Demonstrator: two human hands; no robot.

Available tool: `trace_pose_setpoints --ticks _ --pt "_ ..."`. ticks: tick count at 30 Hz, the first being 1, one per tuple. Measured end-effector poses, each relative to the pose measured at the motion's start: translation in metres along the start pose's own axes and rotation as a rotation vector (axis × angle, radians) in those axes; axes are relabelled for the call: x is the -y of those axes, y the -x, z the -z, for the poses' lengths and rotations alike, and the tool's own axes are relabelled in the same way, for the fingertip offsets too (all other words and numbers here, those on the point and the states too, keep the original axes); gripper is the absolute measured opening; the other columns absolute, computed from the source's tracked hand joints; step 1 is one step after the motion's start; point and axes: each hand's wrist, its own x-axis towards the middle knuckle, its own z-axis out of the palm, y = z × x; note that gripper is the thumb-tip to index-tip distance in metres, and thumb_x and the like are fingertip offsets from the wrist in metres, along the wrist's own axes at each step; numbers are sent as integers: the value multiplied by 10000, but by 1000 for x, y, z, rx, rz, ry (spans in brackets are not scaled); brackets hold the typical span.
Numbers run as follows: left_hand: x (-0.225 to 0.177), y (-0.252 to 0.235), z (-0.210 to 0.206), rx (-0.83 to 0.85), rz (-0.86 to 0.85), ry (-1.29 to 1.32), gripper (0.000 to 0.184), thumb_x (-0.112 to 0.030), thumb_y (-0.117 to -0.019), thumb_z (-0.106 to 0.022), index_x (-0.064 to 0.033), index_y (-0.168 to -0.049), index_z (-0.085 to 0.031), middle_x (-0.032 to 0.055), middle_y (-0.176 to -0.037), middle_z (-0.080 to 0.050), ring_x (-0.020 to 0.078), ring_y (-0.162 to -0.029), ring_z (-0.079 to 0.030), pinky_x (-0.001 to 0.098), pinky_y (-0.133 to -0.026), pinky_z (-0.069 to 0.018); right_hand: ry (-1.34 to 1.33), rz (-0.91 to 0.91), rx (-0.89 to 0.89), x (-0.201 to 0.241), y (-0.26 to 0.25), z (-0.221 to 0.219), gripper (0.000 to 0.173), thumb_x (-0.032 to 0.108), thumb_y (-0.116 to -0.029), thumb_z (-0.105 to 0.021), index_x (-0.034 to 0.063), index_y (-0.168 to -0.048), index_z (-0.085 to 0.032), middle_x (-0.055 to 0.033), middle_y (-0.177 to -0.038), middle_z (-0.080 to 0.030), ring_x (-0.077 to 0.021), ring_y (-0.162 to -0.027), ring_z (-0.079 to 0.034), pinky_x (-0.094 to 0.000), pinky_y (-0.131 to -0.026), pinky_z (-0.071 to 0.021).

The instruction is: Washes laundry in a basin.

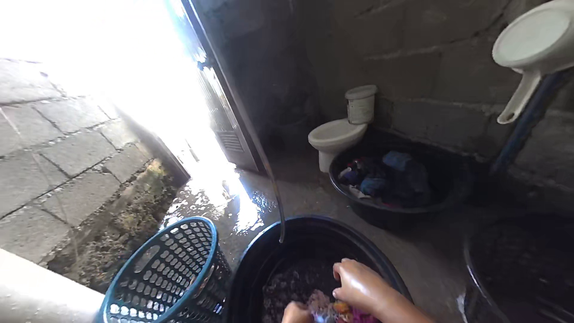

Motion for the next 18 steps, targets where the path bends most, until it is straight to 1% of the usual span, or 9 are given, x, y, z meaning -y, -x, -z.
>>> trace_pose_setpoints --ticks 3,6,8,10,11,13,16,17,18 --pt "-78 21 48 -103 -37 17 254 -212 -908 -709 8 -1033 -696 167 -946 -713 279 -866 -697 498 -821 -566 18 -63 20 0 -14 -16 739 317 -867 -799 26 -1477 -500 -261 -1480 -471 -427 -1321 -530 -597 -1040 -484" --pt "-150 82 91 -203 -250 159 125 -135 -902 -653 -17 -863 -661 71 -775 -651 172 -705 -629 395 -679 -535 -73 -98 -30 5 -26 -29 1150 295 -770 -885 198 -1660 -164 -316 -1568 -326 -497 -1312 -511 -616 -1033 -480" --pt "-185 123 112 -228 -373 327 92 -83 -899 -632 -32 -825 -652 33 -726 -639 130 -664 -621 334 -641 -537 -214 -3 -100 8 -31 -35 1275 363 -690 -948 233 -1664 -136 -354 -1535 -347 -520 -1270 -531 -631 -1030 -478" --pt "-204 156 128 -208 -493 563 121 -21 -933 -595 -12 -827 -653 43 -719 -650 129 -669 -639 313 -658 -558 -444 160 -242 17 -31 -37 1053 382 -689 -947 79 -1546 -416 -309 -1385 -543 -440 -1223 -589 -592 -1050 -476" --pt "-204 166 136 -187 -542 690 150 -9 -955 -556 -10 -831 -643 49 -722 -654 133 -677 -644 310 -675 -563 -533 221 -312 24 -30 -34 845 357 -768 -897 39 -1455 -520 -254 -1300 -630 -377 -1193 -632 -556 -1049 -491" --pt "-189 168 151 -202 -559 963 210 -27 -990 -484 -22 -823 -611 64 -708 -642 146 -659 -642 307 -666 -566 -632 274 -403 38 -28 -24 517 259 -921 -758 26 -1359 -613 -190 -1267 -680 -308 -1208 -644 -515 -1081 -479" --pt "-132 137 160 -390 -329 1006 195 -111 -1020 -454 -16 -886 -560 86 -690 -602 175 -595 -603 328 -571 -541 -755 313 -496 45 -31 -17 409 210 -972 -675 33 -1337 -623 -153 -1270 -683 -240 -1217 -639 -450 -1095 -481" --pt "-112 128 154 -435 -186 858 254 -210 -1042 -468 5 -997 -595 139 -781 -640 229 -653 -630 382 -583 -546 -801 329 -525 48 -30 -16 401 195 -970 -669 20 -1327 -620 -158 -1251 -685 -233 -1197 -644 -442 -1080 -489" --pt "-97 127 144 -396 -68 753 438 -358 -1080 -442 17 -1254 -584 238 -1062 -659 352 -877 -657 517 -714 -551 -829 346 -547 51 -29 -15 390 184 -965 -666 13 -1313 -621 -157 -1229 -689 -226 -1174 -651 -435 -1061 -502"
